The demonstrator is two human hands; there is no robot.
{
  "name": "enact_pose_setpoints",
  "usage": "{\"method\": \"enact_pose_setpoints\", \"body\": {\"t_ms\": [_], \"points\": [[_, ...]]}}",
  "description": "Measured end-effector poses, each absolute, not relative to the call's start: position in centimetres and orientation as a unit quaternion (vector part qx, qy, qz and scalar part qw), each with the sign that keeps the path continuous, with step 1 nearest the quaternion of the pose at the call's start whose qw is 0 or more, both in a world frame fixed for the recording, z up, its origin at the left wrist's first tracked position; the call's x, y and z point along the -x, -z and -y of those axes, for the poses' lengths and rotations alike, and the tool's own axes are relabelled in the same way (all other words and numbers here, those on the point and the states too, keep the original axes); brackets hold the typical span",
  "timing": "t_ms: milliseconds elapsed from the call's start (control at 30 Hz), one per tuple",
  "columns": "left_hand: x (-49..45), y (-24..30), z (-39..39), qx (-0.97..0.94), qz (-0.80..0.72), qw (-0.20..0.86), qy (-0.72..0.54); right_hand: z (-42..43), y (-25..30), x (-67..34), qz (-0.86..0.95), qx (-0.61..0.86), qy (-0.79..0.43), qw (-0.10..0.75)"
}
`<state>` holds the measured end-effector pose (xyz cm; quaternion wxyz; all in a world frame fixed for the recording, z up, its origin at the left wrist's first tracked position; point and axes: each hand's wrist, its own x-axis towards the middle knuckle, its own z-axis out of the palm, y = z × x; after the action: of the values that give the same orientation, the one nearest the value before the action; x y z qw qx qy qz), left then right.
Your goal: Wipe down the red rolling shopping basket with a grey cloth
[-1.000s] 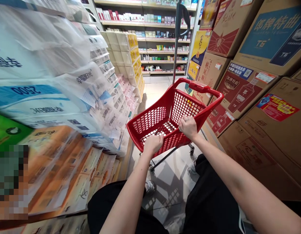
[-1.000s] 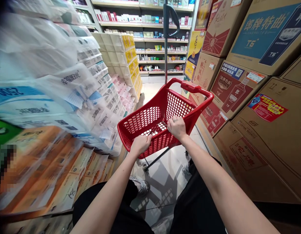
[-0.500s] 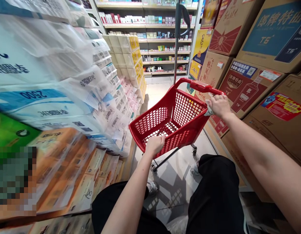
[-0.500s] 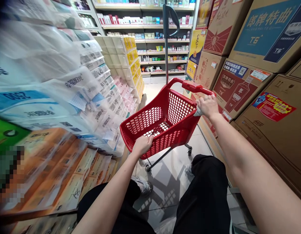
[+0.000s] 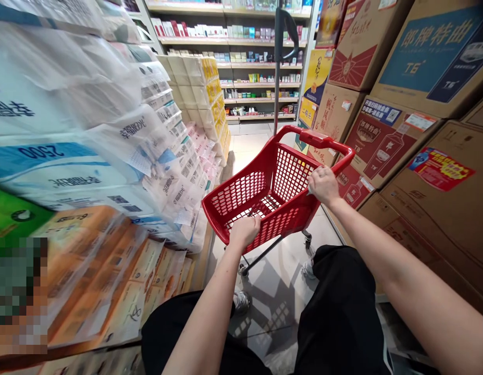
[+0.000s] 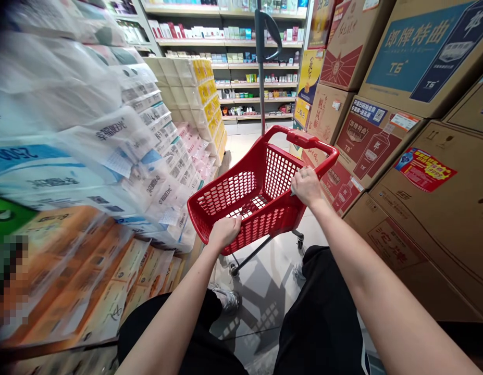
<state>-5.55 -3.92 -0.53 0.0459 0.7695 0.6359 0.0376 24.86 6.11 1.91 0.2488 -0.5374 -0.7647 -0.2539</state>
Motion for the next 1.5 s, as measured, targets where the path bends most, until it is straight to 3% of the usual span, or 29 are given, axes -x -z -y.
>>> {"method": "enact_pose_setpoints", "body": {"t_ms": [233, 400, 567, 967, 1433, 1500], "points": [[5.0, 0.6, 3.5, -0.767, -0.639, 0.032, -0.051, -3.1, 1.9, -14.9, 0.78, 0.548, 0.176, 0.245], [5.6, 0.3, 2.9, -0.76, -0.647, 0.035, -0.051, -1.7, 1.2, -14.0, 0.841, 0.458, 0.139, 0.252], [6.1, 0.1, 2.4, -0.756, -0.652, 0.043, -0.046, -2.3, 0.0, -16.0, 0.92, 0.322, 0.115, 0.189], [6.2, 0.2, 1.9, -0.763, -0.644, 0.044, -0.04, -6.0, -1.5, -16.6, 0.949, 0.234, 0.209, 0.04], [5.8, 0.7, 1.6, -0.767, -0.639, 0.047, -0.037, -11.5, -4.6, -28.4, 0.91, 0.348, 0.226, 0.005], [5.7, 0.7, 1.6, -0.77, -0.635, 0.045, -0.044, -12.0, -4.6, -29.3, 0.901, 0.38, 0.201, 0.054]]}}
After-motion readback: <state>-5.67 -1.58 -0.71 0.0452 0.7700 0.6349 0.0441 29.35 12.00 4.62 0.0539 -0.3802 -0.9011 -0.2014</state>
